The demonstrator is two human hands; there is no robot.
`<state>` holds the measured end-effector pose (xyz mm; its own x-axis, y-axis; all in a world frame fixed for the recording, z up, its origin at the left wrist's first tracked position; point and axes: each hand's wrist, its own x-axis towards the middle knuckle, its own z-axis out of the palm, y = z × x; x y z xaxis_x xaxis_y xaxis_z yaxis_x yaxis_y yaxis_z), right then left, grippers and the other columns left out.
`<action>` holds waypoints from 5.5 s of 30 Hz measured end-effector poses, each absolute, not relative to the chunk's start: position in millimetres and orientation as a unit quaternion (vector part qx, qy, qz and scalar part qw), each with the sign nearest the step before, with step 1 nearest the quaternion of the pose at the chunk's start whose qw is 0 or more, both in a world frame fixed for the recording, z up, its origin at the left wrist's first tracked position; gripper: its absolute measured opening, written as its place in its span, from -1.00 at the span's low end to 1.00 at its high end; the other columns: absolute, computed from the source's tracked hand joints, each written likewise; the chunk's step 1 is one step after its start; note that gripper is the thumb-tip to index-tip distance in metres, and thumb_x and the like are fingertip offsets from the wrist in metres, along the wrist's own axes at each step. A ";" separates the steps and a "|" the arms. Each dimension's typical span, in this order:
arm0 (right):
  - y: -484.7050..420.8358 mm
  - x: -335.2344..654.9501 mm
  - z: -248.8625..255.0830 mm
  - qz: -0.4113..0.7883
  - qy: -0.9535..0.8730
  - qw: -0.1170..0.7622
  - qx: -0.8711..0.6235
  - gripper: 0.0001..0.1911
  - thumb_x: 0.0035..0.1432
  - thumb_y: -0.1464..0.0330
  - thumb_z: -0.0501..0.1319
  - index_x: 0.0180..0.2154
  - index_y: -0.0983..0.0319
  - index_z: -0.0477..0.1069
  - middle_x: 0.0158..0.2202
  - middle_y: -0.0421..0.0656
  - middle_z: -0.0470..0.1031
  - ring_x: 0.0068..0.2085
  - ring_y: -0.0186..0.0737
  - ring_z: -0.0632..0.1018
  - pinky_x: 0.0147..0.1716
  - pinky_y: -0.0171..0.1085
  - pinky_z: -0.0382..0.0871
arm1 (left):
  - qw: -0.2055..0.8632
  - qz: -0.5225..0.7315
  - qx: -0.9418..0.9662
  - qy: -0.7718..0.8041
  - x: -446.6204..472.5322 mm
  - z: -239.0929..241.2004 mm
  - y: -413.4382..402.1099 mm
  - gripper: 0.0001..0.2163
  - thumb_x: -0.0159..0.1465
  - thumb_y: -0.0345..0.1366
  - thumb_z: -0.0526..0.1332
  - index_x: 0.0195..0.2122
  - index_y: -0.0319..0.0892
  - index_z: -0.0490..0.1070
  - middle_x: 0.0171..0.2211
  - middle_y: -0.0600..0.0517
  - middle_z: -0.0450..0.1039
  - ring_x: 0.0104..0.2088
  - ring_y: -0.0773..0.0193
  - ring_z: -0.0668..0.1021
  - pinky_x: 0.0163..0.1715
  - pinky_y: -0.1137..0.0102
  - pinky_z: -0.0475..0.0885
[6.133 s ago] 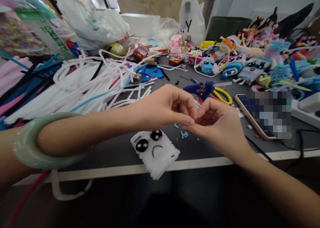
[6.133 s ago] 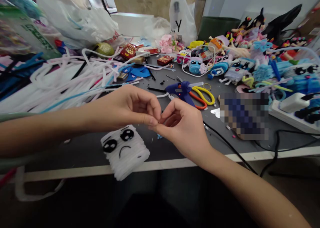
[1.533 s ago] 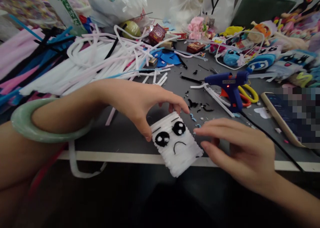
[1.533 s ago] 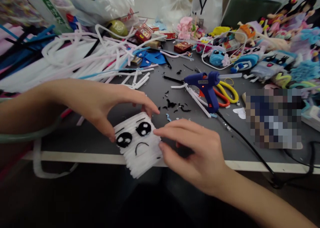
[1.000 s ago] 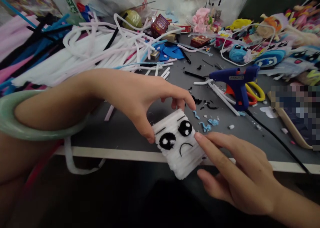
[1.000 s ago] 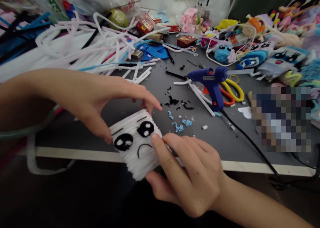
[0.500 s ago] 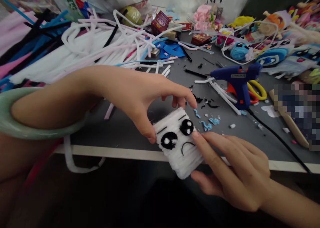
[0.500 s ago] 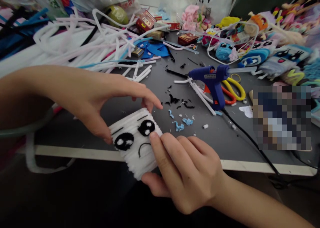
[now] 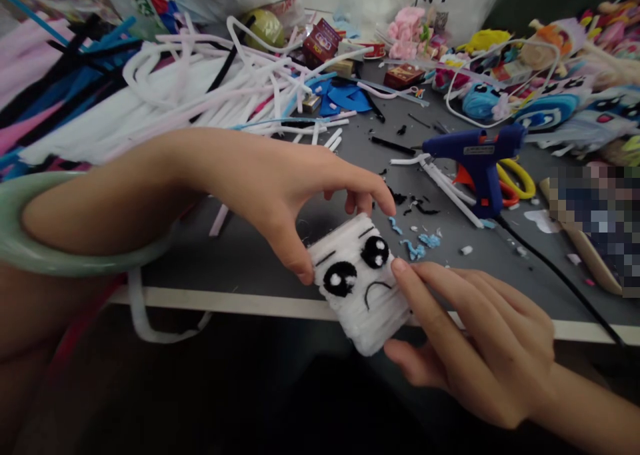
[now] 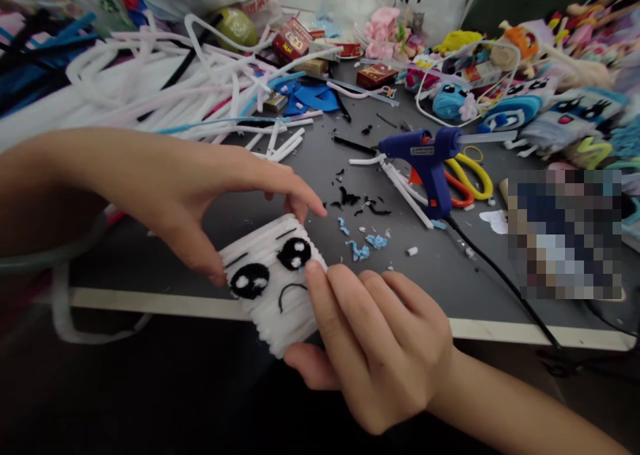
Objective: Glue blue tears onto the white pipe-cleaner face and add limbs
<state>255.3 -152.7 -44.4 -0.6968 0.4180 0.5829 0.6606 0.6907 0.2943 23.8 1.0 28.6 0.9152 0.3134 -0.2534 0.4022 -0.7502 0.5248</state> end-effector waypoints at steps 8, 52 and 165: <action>-155.4 256.7 -41.7 -0.224 -0.904 0.228 -0.285 -0.55 0.42 0.25 0.13 0.04 0.54 0.47 -0.20 0.12 0.63 -0.28 -0.12 0.61 -0.36 -0.16 0.52 | 0.305 -0.078 0.930 0.191 23.1 28.7 2.2 -0.16 -0.05 0.02 0.48 0.29 0.03 0.32 0.11 -0.01 0.50 0.04 0.02 0.52 0.10 0.29 0.37; -148.5 255.5 -44.5 -0.222 -0.892 0.250 -0.306 -0.51 0.43 0.16 0.09 0.11 0.43 0.46 -0.14 0.04 0.63 -0.31 -0.16 0.55 -0.38 -0.19 0.44 | 0.288 -0.059 0.942 0.164 20.4 26.9 1.9 -0.23 -0.01 -0.01 0.45 0.25 -0.02 0.35 0.07 0.02 0.52 -0.01 0.07 0.52 0.05 0.29 0.40; -83.6 257.5 -20.2 0.079 -0.825 0.181 -0.529 -0.85 0.25 0.39 0.26 -0.34 0.19 0.61 -0.37 -0.21 0.62 -0.42 -0.27 0.53 -0.43 -0.28 0.26 | 0.351 0.240 0.871 0.245 45.4 2.4 -14.6 -0.85 0.14 -0.39 0.26 -0.27 -0.21 0.58 -0.37 0.03 0.60 -0.32 0.24 0.58 -0.37 0.38 0.39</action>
